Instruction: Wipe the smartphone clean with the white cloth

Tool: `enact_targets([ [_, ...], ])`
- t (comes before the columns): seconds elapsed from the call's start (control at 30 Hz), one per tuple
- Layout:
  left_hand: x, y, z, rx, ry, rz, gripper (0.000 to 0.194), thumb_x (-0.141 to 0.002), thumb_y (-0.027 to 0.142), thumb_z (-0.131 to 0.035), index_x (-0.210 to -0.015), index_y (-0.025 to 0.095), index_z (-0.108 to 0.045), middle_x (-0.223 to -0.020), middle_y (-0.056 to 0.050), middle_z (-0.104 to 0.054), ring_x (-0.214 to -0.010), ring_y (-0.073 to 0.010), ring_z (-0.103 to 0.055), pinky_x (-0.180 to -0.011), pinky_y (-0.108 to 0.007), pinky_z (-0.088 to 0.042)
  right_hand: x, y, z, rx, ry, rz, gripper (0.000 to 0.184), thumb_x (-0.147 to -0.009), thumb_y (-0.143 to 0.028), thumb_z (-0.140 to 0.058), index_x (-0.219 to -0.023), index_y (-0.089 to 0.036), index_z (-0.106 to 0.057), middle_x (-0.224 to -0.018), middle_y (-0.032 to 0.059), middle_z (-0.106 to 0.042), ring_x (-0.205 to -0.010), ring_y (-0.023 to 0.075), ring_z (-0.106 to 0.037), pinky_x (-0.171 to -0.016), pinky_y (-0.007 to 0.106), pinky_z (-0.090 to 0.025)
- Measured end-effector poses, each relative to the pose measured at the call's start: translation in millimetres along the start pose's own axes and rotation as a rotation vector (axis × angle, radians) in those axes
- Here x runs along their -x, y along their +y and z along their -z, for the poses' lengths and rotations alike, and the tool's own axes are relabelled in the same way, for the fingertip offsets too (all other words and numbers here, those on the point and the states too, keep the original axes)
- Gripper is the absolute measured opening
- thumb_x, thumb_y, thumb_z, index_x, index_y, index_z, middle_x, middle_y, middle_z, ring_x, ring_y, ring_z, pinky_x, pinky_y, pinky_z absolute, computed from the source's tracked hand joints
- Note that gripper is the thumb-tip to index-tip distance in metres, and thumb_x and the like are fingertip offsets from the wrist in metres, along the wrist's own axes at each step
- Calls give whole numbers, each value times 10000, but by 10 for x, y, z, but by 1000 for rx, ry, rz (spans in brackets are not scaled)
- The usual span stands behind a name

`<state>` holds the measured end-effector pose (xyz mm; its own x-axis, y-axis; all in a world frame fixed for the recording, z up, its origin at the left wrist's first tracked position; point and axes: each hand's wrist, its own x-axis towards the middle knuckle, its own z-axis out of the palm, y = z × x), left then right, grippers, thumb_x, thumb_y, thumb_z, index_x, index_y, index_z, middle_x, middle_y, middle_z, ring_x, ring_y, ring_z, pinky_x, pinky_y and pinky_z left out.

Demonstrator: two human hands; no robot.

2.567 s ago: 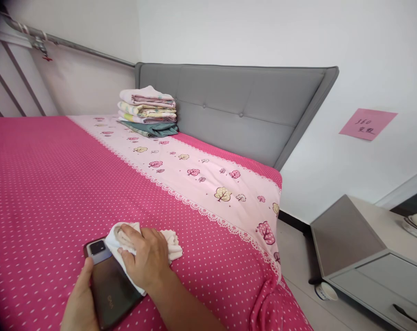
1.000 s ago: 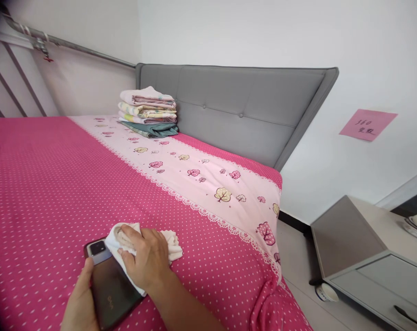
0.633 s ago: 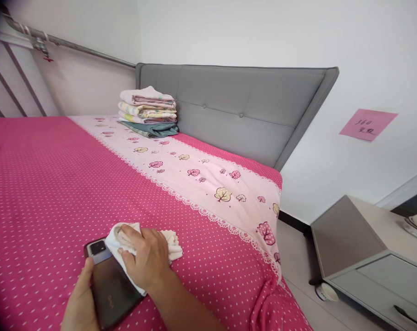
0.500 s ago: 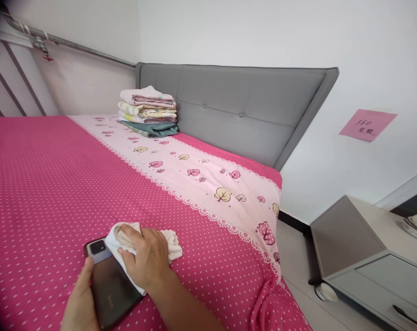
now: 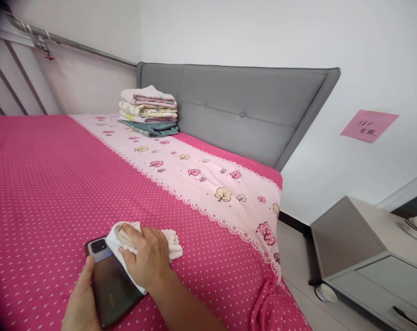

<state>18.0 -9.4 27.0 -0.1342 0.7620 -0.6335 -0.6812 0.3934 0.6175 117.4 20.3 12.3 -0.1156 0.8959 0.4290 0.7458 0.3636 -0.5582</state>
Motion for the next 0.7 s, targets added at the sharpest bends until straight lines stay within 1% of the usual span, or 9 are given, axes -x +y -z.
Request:
enact_targets([
  [0.13, -17, 0, -6, 4, 5, -7, 433, -840, 410, -497, -1188, 169, -589, -779, -74, -714, -633, -245, -670, -617, -430, -556, -7, 0, 3, 0, -2, -1, 495, -847, -370, -555, -1328, -354, -441, -985, 26, -628, -878, 222, -572, -788, 354, -457],
  [0.23, -17, 4, -9, 4, -3, 0, 442, -838, 412, -500, -1198, 169, -584, -785, -75, -713, -616, -238, -665, -625, -435, -556, -10, -1, 11, -3, -2, 3, 494, -849, -367, -551, -1330, -350, -440, -998, 27, -627, -890, 221, -573, -796, 350, -457],
  [0.33, -2, 5, -9, 9, -19, 1, 454, -835, 418, -505, -1214, 176, -574, -831, -78, -716, -625, -228, -666, -624, -412, -556, -5, -9, 20, 2, -4, 4, 488, -851, -368, -547, -1327, -346, -443, -999, 28, -627, -887, 218, -575, -798, 347, -459],
  [0.53, 13, 5, -6, 1, -18, 1, 473, -837, 416, -502, -1238, 169, -551, -803, -69, -712, -572, -206, -648, -563, -368, -547, -10, -16, 30, 18, -9, 4, 489, -849, -368, -554, -1326, -339, -449, -982, 27, -629, -878, 212, -577, -792, 336, -460],
  [0.7, 7, 7, 6, 6, -17, 2, 460, -834, 411, -510, -1223, 171, -562, -824, -75, -713, -589, -211, -653, -543, -354, -539, -19, -15, 31, 11, -8, 2, 487, -848, -357, -558, -1323, -339, -452, -985, 29, -629, -884, 215, -576, -791, 338, -458],
])
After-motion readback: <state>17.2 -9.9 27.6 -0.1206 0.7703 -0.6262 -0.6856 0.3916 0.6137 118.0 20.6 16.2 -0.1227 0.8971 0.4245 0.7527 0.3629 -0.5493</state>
